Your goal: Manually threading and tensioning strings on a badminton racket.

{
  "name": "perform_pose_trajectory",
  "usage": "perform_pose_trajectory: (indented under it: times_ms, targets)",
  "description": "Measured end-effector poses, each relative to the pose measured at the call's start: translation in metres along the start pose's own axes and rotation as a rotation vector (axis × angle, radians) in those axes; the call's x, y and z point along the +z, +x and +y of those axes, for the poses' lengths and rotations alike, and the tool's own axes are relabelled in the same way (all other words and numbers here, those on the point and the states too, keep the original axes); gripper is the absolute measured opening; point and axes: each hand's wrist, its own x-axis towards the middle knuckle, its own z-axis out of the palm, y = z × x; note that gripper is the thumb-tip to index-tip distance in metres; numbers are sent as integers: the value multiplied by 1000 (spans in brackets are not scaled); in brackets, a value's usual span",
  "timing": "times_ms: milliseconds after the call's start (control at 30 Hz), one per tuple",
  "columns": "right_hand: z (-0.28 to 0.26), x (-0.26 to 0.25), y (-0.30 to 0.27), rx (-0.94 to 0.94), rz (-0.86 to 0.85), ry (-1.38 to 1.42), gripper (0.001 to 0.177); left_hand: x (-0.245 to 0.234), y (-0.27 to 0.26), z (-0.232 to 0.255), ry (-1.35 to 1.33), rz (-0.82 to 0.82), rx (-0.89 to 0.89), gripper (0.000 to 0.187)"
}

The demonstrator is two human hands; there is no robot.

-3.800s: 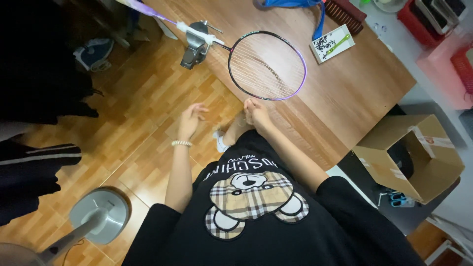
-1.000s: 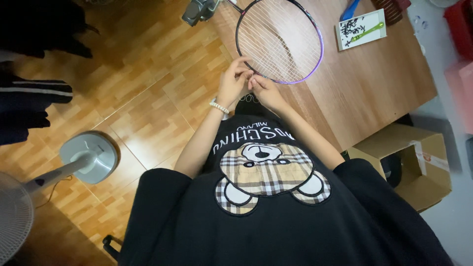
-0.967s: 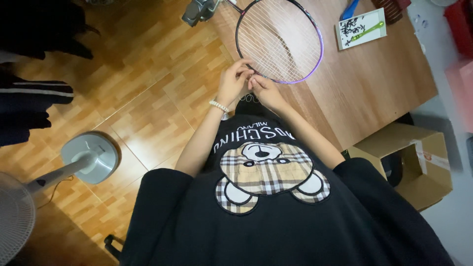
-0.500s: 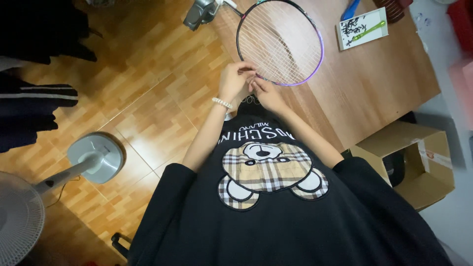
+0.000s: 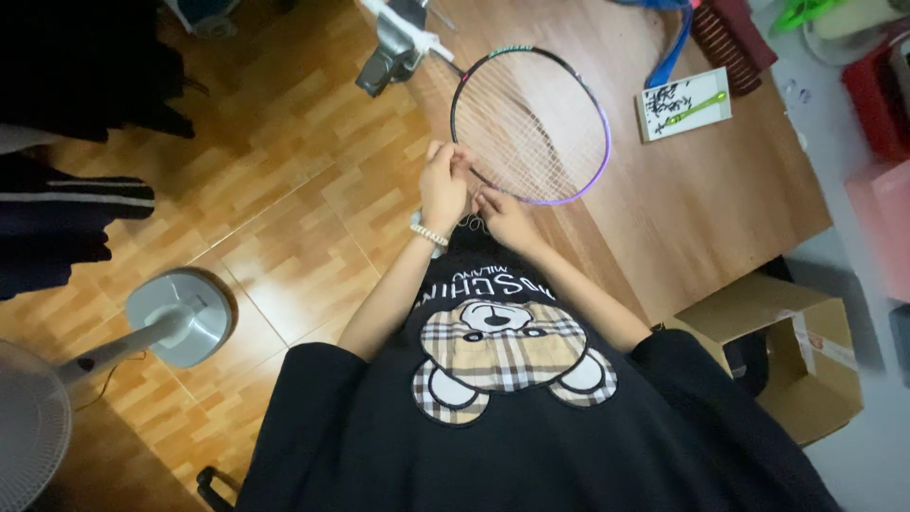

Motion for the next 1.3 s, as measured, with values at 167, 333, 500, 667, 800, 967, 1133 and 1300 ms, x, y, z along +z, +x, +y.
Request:
perform_pose_trajectory:
  times_ms: [167,333,500,667,800,967,1133,1300]
  targets:
    - [-18,-3,-8,34,7,14,16,1,3,40,-80,-144,-317,12]
    - [-10,-8,-6,41,-56,4,18,39,21,4,-596,-228,-457,31]
    - [4,-5,-1,240,-81,110,27,68,79,46,-579,-223,-151,8]
    - [12,-4,-2,157,-87,107,29,84,110,64,-272,-187,98,10]
    - [15,-7,-3,123,-99,68,27,99,122,44,-75,-191,223,9]
    - [-10,-13,-6,87,-116,15,26,102,124,47,189,-225,289,9]
    - [-18,-13,-7,98,-112,5,24,106,124,49,306,-225,269,9]
    - [-39,-16,-9,64,-105,-63,24,105,126,51,342,-240,212,8]
